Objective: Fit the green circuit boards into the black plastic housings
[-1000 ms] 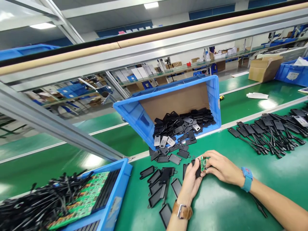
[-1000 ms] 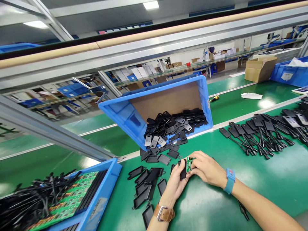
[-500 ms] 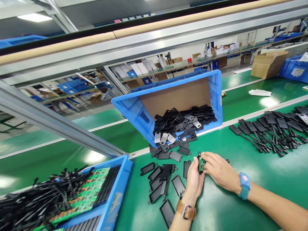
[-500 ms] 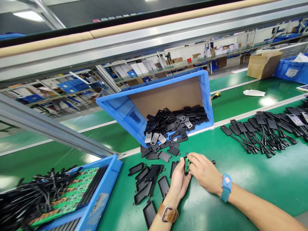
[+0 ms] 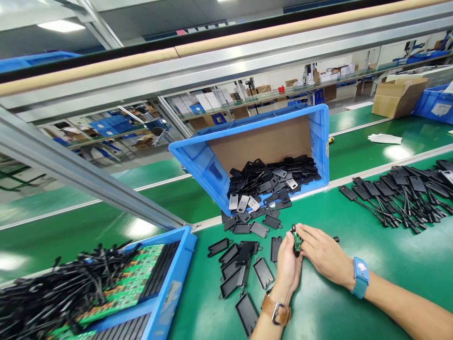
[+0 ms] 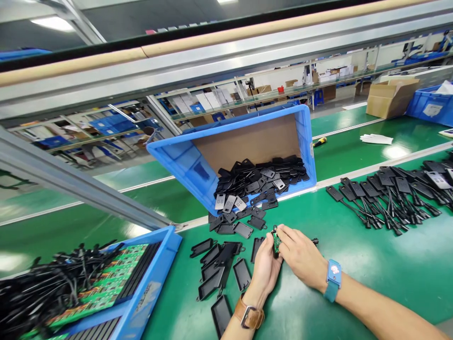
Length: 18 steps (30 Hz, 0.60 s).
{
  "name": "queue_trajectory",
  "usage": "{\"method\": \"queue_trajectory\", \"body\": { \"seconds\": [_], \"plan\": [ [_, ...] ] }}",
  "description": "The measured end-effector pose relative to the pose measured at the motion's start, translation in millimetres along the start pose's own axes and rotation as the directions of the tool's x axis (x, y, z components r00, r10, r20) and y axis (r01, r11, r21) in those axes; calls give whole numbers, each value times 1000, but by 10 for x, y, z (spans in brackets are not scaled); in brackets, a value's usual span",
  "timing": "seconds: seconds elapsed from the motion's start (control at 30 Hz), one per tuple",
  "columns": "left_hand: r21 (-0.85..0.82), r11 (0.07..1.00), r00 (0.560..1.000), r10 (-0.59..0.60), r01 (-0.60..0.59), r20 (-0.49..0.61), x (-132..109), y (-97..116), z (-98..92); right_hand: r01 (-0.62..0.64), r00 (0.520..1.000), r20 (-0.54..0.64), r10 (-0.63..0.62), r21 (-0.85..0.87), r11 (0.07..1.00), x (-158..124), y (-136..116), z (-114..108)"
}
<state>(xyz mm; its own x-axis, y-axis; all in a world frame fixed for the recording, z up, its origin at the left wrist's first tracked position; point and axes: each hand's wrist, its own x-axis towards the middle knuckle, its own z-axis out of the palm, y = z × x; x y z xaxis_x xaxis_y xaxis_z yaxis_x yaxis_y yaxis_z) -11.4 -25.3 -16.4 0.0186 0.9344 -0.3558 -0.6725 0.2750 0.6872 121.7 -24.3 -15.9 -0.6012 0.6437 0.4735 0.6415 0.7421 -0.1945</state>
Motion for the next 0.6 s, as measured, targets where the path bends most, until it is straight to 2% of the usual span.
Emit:
{"method": "queue_trajectory", "body": {
  "seconds": [0.1,0.3,0.47,0.6],
  "plan": [
    [-1,1000,1000,16,-16,5,-12,2,8,4,1000,13,-4,24,1000,-2,5,-13],
    [125,987,988,87,-104,130,-2,11,22,-33,999,-1,33,104,994,-3,-2,-39],
    [235,945,973,215,-229,84,39,-12,0,-42,998,-37,47,108,993,19,-31,-77],
    [266,928,965,258,-260,41,28,11,11,-91,993,-62,97,99,991,36,-81,-101]
  ]
}}
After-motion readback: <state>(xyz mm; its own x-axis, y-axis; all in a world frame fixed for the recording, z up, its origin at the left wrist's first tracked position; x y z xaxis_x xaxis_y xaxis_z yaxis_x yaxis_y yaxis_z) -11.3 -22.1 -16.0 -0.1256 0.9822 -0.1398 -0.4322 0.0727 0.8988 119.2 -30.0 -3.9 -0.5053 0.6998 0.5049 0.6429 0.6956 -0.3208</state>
